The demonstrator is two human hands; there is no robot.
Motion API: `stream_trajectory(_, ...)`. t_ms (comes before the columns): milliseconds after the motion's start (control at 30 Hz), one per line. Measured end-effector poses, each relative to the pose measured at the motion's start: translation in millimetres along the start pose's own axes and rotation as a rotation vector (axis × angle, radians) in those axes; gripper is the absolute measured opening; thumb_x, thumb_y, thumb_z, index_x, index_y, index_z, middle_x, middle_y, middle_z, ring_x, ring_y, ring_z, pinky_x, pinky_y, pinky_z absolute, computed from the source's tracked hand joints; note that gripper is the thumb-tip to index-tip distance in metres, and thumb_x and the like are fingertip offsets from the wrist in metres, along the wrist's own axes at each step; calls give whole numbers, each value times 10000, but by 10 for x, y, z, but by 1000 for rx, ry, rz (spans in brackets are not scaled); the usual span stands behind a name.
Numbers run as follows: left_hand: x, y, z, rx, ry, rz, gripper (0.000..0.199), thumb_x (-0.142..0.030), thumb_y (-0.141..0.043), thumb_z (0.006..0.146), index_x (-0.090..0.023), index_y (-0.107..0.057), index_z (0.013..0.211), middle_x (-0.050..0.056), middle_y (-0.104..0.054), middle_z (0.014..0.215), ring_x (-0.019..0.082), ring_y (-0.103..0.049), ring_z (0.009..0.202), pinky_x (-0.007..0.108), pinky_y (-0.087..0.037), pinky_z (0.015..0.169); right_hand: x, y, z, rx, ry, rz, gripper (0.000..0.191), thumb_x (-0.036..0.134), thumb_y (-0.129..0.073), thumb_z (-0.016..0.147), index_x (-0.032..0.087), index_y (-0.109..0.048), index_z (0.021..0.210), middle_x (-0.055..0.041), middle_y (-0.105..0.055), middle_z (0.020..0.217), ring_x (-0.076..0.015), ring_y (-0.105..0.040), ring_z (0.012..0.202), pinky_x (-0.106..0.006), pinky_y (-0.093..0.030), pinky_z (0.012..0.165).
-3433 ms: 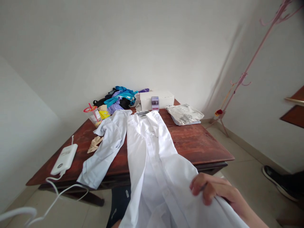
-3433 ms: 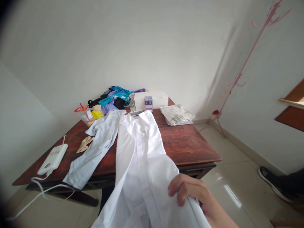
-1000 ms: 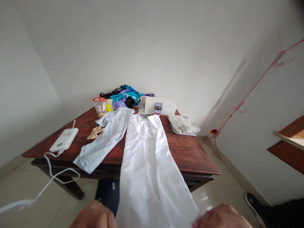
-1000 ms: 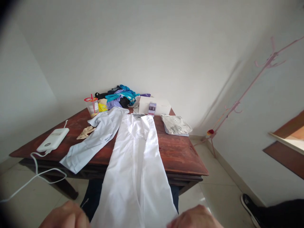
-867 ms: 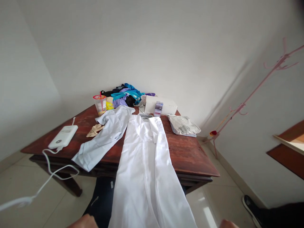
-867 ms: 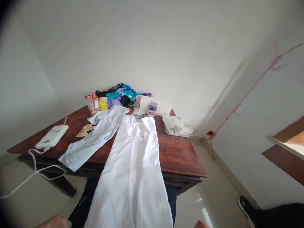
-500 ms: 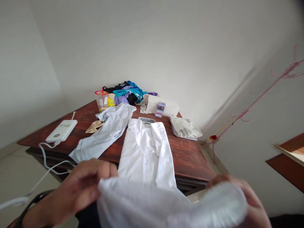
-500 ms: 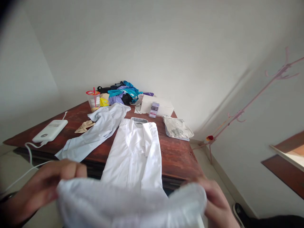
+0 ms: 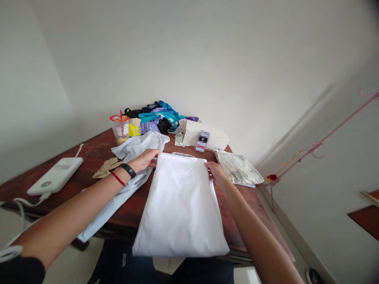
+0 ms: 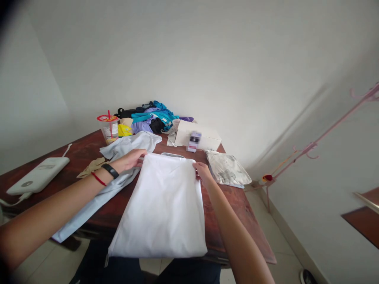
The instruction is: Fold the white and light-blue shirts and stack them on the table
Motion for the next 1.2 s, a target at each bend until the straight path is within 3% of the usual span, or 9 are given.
stream_trajectory(100,358,136,189,-86,85,15,504,-359,-329,927,68,-509,1126,-46,-630,938,21,-617,706,128,-384,650,-195,-20,170,-33,-5,-22,336,432,-774,739,164,-655,903,9,-598,698,-126,-538,575,-225,-403,478)
stream_trajectory(233,675,271,354,-164,146,12,465,-453,-721,785,-119,-626,1094,5,-695,843,131,-628,697,190,-456,579,-251,70,267,-75,67,-35,402,525,-764,712,179,-665,891,24,-583,670,-121,-510,560,-234,-418,488)
stream_trajectory(433,606,309,612,-207,37,70,427,-516,-751,741,-167,-689,978,34,-703,888,175,-625,783,264,-472,679,-200,259,413,-186,180,-147,462,585,-646,765,197,-654,1015,18,-624,675,-140,-504,523,-257,-380,481)
stream_trajectory(633,719,398,854,-209,-19,410,306,-442,-796,611,-184,-696,742,16,-678,701,201,-627,721,300,-483,687,-267,269,470,-277,287,-399,250,401,-650,766,203,-688,913,-20,-675,694,-217,-615,715,-317,-441,716)
stream_trajectory(800,621,428,715,-261,-51,579,257,-419,-686,765,-184,-686,870,45,-714,826,228,-667,802,353,-536,772,-278,246,422,-299,343,-479,260,381,-599,842,209,-682,1018,-21,-670,761,-230,-620,769,-340,-432,787)
stream_trajectory(900,247,161,511,-206,-218,701,293,-393,-589,902,-189,-670,1095,93,-702,1153,252,-654,1096,397,-506,998,-242,259,388,-311,375,-489,255,362,-585,868,209,-682,1048,-15,-654,764,-221,-614,762,-324,-429,774)
stream_trajectory(1000,-24,-381,282,75,-433,845,350,-405,-537,994,-201,-634,1261,103,-644,1330,247,-586,1280,411,-430,1144,-190,278,353,-335,422,-525,262,335,-555,898,206,-680,1088,-10,-646,754,-203,-603,722,-302,-426,736)
stream_trajectory(1100,27,-763,137,301,-495,931,423,-409,-537,1020,-211,-578,1391,104,-553,1499,237,-493,1414,411,-366,1217,-190,287,340,-336,430,-539,259,322,-549,917,211,-680,1111,-8,-651,758,-192,-599,705,-288,-420,718)
stream_trajectory(1200,268,-889,132,389,-465,1028,488,-432,-517,1033,-219,-536,1472,107,-433,1616,265,-360,1517,462,-295,1257,-231,257,345,-300,415,-582,254,306,-560,927,217,-679,1133,-24,-683,826,-192,-614,747,-281,-420,728)
Point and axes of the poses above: each hand's wrist, its own z-axis towards the middle knuckle, its own y-axis out of the back of the hand, x = y × z, the point moved 8 cm from there along z, towards the middle knuckle
